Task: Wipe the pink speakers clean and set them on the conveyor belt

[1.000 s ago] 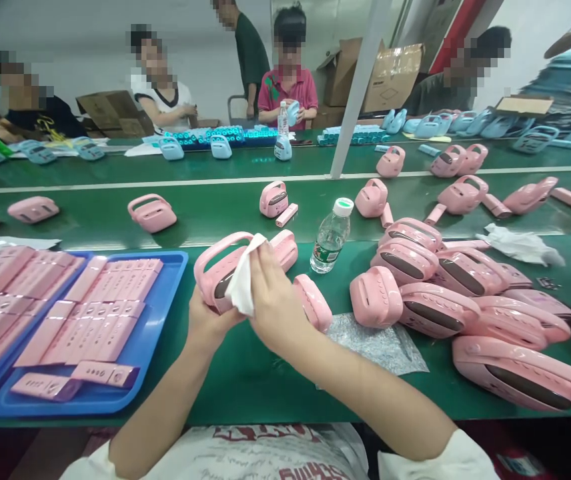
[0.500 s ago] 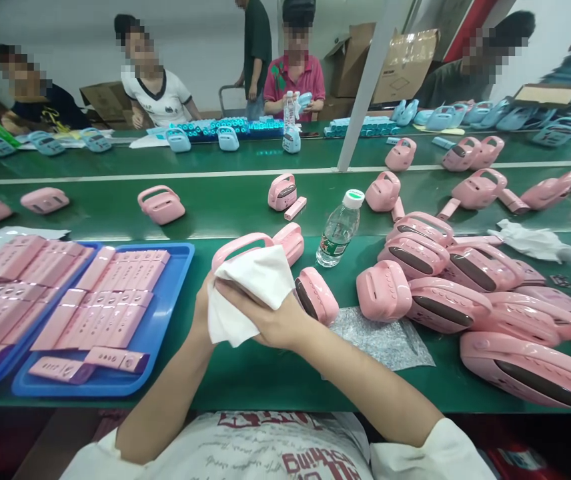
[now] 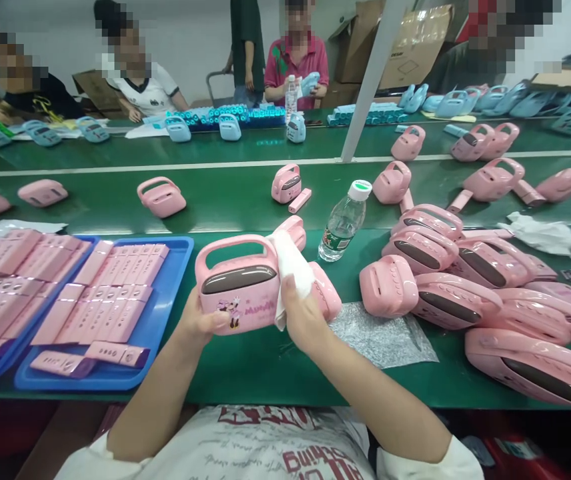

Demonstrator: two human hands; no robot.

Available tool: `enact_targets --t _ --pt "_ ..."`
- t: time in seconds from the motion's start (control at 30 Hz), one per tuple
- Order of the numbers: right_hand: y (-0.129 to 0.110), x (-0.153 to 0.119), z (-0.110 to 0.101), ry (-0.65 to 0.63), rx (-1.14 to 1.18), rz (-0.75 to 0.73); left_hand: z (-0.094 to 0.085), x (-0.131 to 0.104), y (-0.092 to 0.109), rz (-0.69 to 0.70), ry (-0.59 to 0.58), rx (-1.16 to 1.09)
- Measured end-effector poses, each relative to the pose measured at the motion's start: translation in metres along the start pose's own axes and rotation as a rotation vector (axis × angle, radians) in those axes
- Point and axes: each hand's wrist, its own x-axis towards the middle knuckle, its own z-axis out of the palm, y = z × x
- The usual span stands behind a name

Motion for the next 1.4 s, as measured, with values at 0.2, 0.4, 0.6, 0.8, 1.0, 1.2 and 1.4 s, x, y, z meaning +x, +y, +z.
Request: enact_targets --t 0.2,0.4,0.6,0.8,1.0,1.2,1.4 --pt "-0.048 0.042 -0.007 -0.237 0.42 0.307 0.002 0.0 -0.001 -0.156 -0.198 -0.091" --pt "-0.041 0.062 -0.008 -0.16 0.106 0.221 -0.001 0.003 0.007 -0.16 -0.048 0.241" --pt "-0.025 0.053 0.002 -0.135 -0.389 -0.37 0.005 -0.002 0.0 0.012 0.296 1.069" --pt "-0.007 0.038 0.006 -0.268 -0.642 -1.297 -0.01 0.004 -0.017 0.719 0.391 1.569" --pt "-0.027 0.059 -0.019 -0.526 -0.428 -0.437 -0.023 0.004 -0.013 1.117 0.077 1.533" --pt "-0.033 0.083 -0.028 -0.539 -0.015 0.122 -0.023 -0.004 -0.025 1.126 0.196 1.37" --pt "-0.015 0.069 -0.011 -0.01 0.294 0.146 0.001 0.02 -0.013 0.211 0.473 0.191"
